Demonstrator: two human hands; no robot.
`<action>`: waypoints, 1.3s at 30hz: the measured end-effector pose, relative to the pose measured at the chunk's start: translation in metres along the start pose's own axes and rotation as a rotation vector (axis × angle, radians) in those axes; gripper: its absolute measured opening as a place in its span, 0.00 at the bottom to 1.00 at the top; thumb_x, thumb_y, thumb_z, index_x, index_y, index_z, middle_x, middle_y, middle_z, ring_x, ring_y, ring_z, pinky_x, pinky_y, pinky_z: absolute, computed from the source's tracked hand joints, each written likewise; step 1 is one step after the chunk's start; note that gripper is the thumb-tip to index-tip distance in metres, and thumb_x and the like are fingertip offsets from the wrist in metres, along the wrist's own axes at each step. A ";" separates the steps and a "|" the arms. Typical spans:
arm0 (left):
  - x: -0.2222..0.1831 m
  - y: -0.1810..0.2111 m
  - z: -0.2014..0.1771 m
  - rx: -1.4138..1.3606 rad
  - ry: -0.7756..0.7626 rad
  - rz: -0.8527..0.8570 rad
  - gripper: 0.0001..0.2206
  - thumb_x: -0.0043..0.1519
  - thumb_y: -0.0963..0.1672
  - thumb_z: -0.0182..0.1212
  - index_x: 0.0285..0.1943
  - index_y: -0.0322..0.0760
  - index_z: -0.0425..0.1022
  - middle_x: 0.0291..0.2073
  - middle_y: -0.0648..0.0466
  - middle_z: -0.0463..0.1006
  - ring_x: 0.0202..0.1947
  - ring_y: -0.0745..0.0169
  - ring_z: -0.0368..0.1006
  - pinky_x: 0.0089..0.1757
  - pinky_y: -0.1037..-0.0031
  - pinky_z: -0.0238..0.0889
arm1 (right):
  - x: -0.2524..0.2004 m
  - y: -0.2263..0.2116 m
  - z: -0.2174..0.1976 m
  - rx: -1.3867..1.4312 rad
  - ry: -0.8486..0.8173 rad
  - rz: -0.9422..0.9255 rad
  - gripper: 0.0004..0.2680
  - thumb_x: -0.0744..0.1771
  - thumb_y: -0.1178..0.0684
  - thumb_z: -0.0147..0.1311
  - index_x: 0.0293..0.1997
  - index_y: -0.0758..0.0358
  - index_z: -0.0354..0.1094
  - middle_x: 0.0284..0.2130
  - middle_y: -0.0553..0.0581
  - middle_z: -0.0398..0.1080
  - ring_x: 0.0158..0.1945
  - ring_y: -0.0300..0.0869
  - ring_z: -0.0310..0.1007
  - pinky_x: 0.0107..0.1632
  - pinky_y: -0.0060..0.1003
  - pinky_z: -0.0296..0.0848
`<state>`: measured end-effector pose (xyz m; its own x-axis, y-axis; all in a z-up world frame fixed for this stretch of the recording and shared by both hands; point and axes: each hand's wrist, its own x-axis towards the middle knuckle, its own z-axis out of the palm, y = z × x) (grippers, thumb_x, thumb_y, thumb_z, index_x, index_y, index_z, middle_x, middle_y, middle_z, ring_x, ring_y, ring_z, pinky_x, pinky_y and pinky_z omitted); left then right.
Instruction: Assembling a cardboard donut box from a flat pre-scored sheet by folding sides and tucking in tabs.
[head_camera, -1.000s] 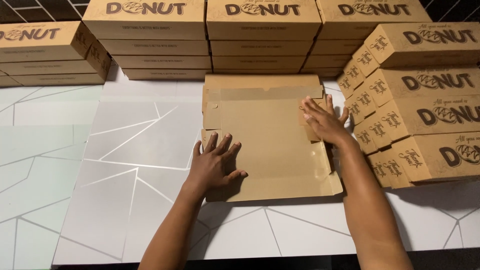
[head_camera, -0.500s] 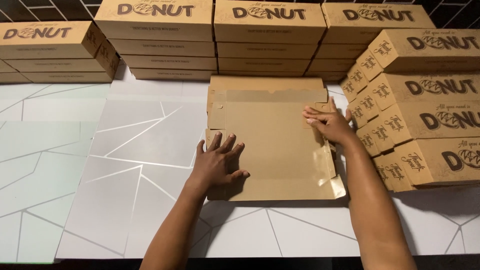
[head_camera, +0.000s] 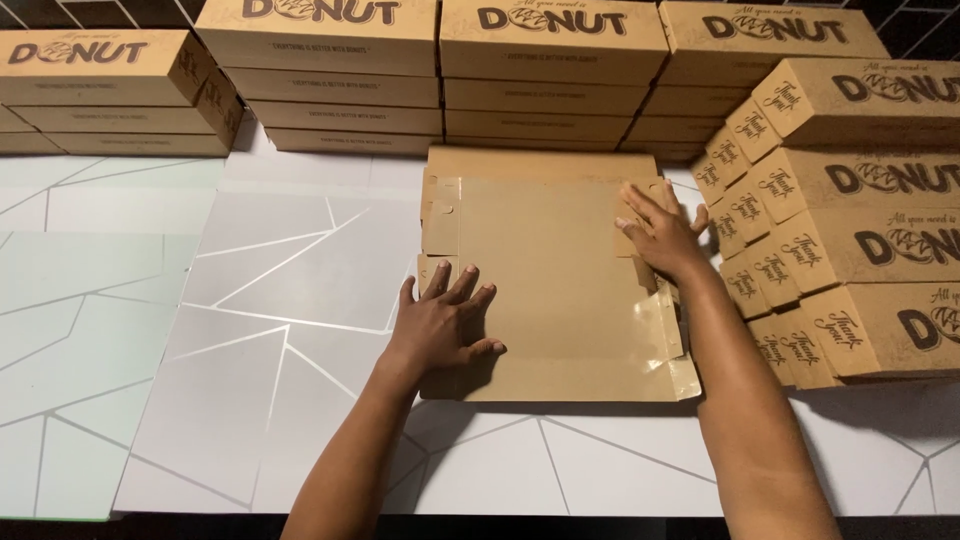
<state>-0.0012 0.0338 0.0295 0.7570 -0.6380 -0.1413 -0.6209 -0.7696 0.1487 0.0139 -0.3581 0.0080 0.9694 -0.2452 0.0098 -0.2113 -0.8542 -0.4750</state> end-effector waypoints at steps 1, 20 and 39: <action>0.000 0.000 0.001 -0.001 -0.002 -0.002 0.38 0.56 0.69 0.46 0.77 0.69 0.56 0.78 0.61 0.53 0.78 0.45 0.43 0.65 0.33 0.40 | 0.005 -0.001 0.000 0.000 -0.003 0.000 0.22 0.69 0.34 0.47 0.74 0.28 0.50 0.69 0.30 0.58 0.81 0.48 0.29 0.70 0.71 0.18; -0.005 0.002 0.004 -0.045 0.076 0.017 0.36 0.59 0.66 0.47 0.77 0.62 0.59 0.77 0.54 0.55 0.77 0.38 0.44 0.64 0.34 0.41 | -0.082 -0.047 -0.037 0.648 -0.051 -0.020 0.18 0.72 0.40 0.37 0.66 0.55 0.65 0.68 0.61 0.60 0.79 0.61 0.36 0.76 0.62 0.22; 0.138 -0.072 -0.008 -0.094 0.386 -0.344 0.28 0.60 0.59 0.54 0.60 0.37 0.73 0.65 0.46 0.70 0.66 0.33 0.60 0.53 0.41 0.62 | -0.094 -0.001 0.013 -0.044 0.043 -0.033 0.20 0.67 0.32 0.50 0.70 0.17 0.56 0.75 0.39 0.49 0.79 0.56 0.34 0.68 0.73 0.19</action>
<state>0.1500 0.0011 0.0074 0.9448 -0.2800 0.1704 -0.3160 -0.9160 0.2472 -0.0753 -0.3282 -0.0038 0.9699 -0.2349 0.0635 -0.1850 -0.8814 -0.4346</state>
